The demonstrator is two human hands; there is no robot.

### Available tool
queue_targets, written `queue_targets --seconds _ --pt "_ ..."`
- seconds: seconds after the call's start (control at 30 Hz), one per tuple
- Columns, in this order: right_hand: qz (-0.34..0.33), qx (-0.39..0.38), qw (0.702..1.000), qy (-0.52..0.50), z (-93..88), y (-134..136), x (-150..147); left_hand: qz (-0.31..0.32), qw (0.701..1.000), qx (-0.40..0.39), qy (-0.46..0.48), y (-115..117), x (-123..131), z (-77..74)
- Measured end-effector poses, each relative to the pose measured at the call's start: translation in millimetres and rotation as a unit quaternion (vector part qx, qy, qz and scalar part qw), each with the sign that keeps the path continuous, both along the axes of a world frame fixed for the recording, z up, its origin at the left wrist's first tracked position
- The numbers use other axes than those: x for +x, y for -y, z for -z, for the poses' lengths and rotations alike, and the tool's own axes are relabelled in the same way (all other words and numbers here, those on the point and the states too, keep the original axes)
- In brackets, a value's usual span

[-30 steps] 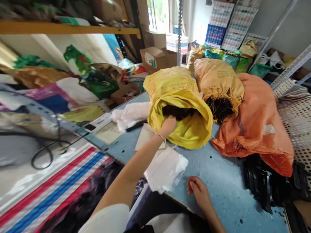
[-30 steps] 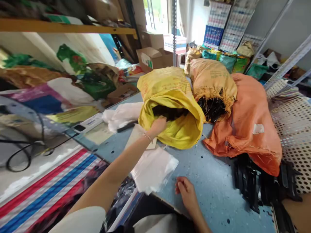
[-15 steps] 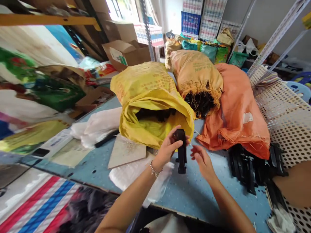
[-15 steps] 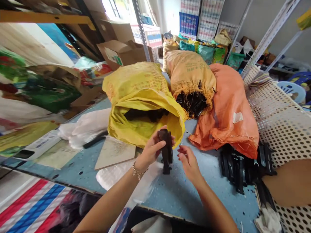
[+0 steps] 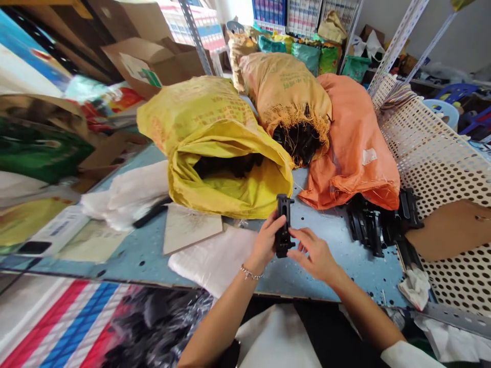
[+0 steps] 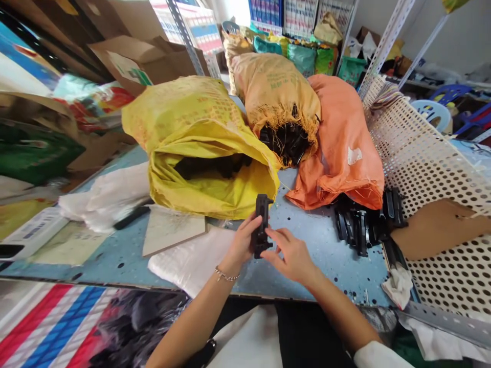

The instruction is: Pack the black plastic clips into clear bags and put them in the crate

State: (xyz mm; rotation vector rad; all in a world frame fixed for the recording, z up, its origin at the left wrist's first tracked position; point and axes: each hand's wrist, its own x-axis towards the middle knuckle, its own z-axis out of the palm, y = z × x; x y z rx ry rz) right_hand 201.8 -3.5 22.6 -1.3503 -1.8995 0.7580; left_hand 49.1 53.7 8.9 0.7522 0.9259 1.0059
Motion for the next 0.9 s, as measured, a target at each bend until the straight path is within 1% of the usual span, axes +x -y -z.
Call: queue_targets --seconds 0.03,0.07,0.13,0.17,0.23,0.3,0.37,0.47,0.5,0.53,0.57,0.6,0.7,0.77,0.8,0.83,0.9 --pt "0.005 0.026 1.0 0.008 -4.8 -3 4 0.032 0.999 -0.002 0.013 4 -6 -4.0" --pt "0.026 0.058 0.998 0.028 -8.4 -9 9 0.058 0.998 0.004 0.023 9 -11 -7.8" --pt "0.058 0.123 0.986 0.094 -12.3 -24 16 0.091 0.995 0.019 0.031 19 -20 -14.3" --pt "0.056 0.15 0.979 0.129 -12.8 -32 18 0.1 0.994 0.022 0.032 23 -24 -16.9" --pt "0.02 0.188 0.965 0.179 -12.1 -44 21 0.108 0.993 0.024 0.033 30 -30 -20.4" --pt "-0.018 0.206 0.959 0.192 -9.7 -51 20 0.118 0.992 0.023 0.028 34 -33 -21.8" --pt "-0.041 0.192 0.967 0.163 -5.6 -54 16 0.121 0.992 0.02 0.019 35 -34 -21.0" --pt "-0.034 0.094 0.992 0.079 0.7 -57 9 0.105 0.994 0.012 0.003 32 -31 -16.5" --pt "-0.032 0.062 0.995 0.066 1.3 -59 8 0.101 0.995 0.004 0.002 30 -30 -14.9" --pt "-0.032 0.046 0.996 0.07 0.7 -60 8 0.102 0.995 -0.006 0.005 29 -29 -13.6" --pt "-0.037 0.05 0.994 0.093 -1.3 -62 10 0.109 0.994 -0.018 0.011 27 -29 -12.8" --pt "-0.048 0.073 0.988 0.13 -4.4 -64 13 0.119 0.992 -0.03 0.019 25 -30 -12.6" --pt "-0.099 0.17 0.951 0.24 -14.5 -68 25 0.181 0.981 -0.054 0.037 24 -34 -15.0" --pt "-0.131 0.192 0.937 0.261 -16.3 -70 31 0.214 0.975 -0.055 0.037 26 -35 -16.8" --pt "-0.136 0.186 0.94 0.253 -14.9 -71 32 0.215 0.975 -0.051 0.035 28 -34 -16.9" --pt "-0.131 0.169 0.948 0.234 -12.0 -71 32 0.206 0.977 -0.045 0.034 29 -33 -16.4" --pt "-0.095 0.102 0.977 0.162 -4.1 -68 29 0.161 0.986 -0.033 0.031 29 -27 -13.5"
